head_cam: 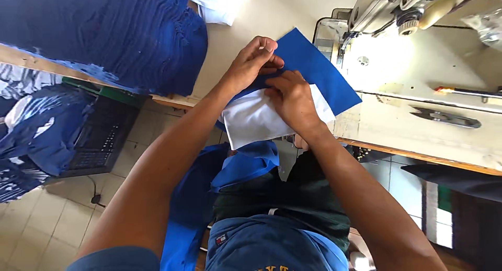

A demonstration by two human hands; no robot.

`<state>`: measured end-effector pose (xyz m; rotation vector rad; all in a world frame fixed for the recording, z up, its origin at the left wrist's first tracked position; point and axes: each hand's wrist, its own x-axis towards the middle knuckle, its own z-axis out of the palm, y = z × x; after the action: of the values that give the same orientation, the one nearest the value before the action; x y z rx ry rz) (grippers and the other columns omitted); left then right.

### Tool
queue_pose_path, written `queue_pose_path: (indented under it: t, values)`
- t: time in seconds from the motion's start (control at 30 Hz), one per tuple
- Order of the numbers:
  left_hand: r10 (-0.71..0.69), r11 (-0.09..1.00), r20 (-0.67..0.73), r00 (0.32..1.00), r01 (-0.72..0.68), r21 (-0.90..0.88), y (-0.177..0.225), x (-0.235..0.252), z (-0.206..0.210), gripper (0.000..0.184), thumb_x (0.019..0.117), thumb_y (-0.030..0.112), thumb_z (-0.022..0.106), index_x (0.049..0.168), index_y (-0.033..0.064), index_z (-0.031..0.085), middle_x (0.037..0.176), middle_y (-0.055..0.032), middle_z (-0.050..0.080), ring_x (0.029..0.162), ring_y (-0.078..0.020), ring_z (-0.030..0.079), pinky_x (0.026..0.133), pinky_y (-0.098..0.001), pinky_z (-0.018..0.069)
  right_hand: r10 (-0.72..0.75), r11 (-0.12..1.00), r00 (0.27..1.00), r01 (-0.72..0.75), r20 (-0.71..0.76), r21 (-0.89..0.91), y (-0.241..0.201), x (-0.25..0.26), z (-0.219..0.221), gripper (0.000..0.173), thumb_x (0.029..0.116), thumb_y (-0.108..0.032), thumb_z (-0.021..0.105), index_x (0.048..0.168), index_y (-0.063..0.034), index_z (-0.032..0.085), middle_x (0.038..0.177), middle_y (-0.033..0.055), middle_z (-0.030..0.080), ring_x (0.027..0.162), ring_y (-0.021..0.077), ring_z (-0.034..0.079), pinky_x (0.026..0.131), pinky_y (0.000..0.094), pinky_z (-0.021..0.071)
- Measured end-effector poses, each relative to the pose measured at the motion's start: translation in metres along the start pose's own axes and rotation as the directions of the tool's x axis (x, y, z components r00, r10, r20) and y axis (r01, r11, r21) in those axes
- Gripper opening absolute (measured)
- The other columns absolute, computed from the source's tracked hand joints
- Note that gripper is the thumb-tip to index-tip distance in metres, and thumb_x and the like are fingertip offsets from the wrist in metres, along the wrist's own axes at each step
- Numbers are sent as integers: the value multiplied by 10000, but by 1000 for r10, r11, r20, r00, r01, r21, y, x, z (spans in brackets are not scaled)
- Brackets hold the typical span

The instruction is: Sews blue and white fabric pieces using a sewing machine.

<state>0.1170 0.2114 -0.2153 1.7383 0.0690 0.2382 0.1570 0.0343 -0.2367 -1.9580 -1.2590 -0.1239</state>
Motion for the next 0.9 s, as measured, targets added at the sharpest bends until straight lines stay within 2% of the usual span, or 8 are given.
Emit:
queue_pose_path:
  t: [0.17,0.27,0.33,0.43,0.5,0.6,0.73,0.9]
  values:
    - [20,993,-54,998,-13,116,1,-1,-4,327,1127,205,391,1320,-25,521,1116,-104,726,1057,-182,723,963,-361,593,-42,998,999,44,35,-47,3,-9,-13,202,1009,-125,575,1005,-32,754,960,165,665,1000,347,639,873,467,516]
    - [16,993,-80,997,-6,120,0,-2,-8,354,1134,235,367,1324,-18,525,1121,-104,731,1061,-194,723,965,-376,591,-23,996,996,29,81,-81,2,-9,-18,202,1011,-133,557,1015,-46,739,1050,163,659,1043,359,627,868,502,504]
    - [12,993,-73,997,-3,121,-1,-1,-10,411,1140,261,311,1346,-24,523,1122,-111,730,1058,-204,720,962,-389,588,-4,991,994,18,107,-133,-6,-3,-16,233,1042,-202,525,1070,-81,722,1165,124,694,1099,360,632,855,531,498]
    - [-24,993,-68,997,32,113,-1,2,-11,487,1142,264,190,1373,-28,506,1128,-121,732,1050,-204,721,969,-381,578,25,973,987,12,159,-231,-21,9,-2,316,1065,-299,510,1235,-139,722,1160,119,712,1138,391,616,860,576,467]
    - [-34,992,-77,996,43,118,0,3,-12,504,1144,270,171,1368,-30,507,1121,-121,733,1030,-197,726,960,-371,582,32,980,982,6,186,-200,-23,13,6,270,1039,-247,550,1192,-137,744,1116,143,683,1132,394,599,865,571,454]
    - [-13,990,-88,996,25,137,-2,2,-14,482,1145,281,225,1355,-30,528,1120,-116,735,1033,-194,726,954,-370,588,35,999,991,-32,129,-25,-14,10,2,181,984,-212,632,1035,-112,774,1009,121,706,1073,350,635,880,556,472]
    - [21,983,-111,994,0,183,-2,-3,-15,445,1142,299,302,1320,-15,562,1117,-99,734,1066,-191,716,971,-379,584,-59,996,997,62,-43,63,-7,-15,-29,152,976,-190,656,977,-117,790,967,86,721,1006,290,655,886,499,486]
    - [135,872,-58,989,-91,480,-3,-28,-27,425,1081,263,502,1377,-41,534,1244,-148,683,1162,-175,667,1031,-356,540,4,997,1000,-3,-10,78,6,-80,-117,150,980,-159,660,1008,-50,759,1294,108,677,1293,279,575,1084,484,457]
